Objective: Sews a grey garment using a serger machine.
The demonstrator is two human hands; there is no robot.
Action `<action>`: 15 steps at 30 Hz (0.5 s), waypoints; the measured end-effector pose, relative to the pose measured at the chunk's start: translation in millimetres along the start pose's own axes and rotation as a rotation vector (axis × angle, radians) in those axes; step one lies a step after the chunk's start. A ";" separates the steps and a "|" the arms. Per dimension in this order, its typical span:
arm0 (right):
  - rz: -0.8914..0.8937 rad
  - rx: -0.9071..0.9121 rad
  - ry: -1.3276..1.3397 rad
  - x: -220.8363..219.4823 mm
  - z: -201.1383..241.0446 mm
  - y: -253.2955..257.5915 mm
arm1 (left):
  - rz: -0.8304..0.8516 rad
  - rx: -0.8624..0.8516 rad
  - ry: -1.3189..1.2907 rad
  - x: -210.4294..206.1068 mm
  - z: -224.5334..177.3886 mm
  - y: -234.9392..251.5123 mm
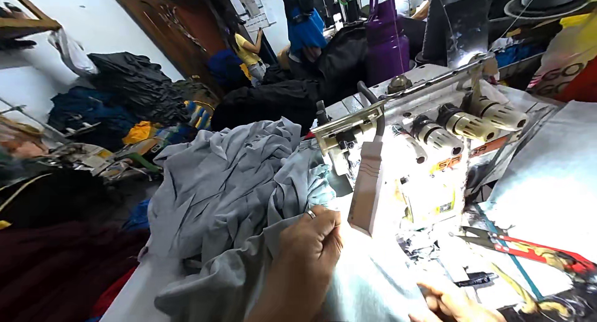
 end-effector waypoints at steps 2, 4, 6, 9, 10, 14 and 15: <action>-0.033 -0.060 -0.044 -2.9 -3.9 2.9 | 0.005 0.004 0.079 -5.0 1.0 6.3; -0.043 -0.118 -0.075 -4.5 -5.1 6.8 | 0.061 0.022 0.149 -7.9 -0.2 10.8; -0.014 -0.149 -0.051 -4.6 -6.1 10.8 | 0.117 0.060 0.181 -8.9 -2.4 14.5; 0.094 -0.184 -0.018 -2.3 -3.5 13.8 | 0.156 0.048 0.200 -9.8 -4.3 17.1; 0.118 -0.183 -0.009 -1.2 -2.5 12.6 | 0.158 0.045 0.211 -9.8 -3.8 16.6; 0.198 -0.144 0.070 6.1 5.7 3.6 | 0.268 0.303 0.077 -2.8 -2.8 11.9; 0.214 -0.139 0.098 7.4 7.4 2.3 | 0.278 0.341 0.045 -1.8 -2.8 11.0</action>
Point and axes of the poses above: each hand's wrist, its own y-axis towards the middle knuckle, its own x-axis out of the back of the hand, z = x × y, the point moved 5 cm from there along y, towards the middle knuckle, and after that the axes turned 1 degree about x, right-handed, at the moved point
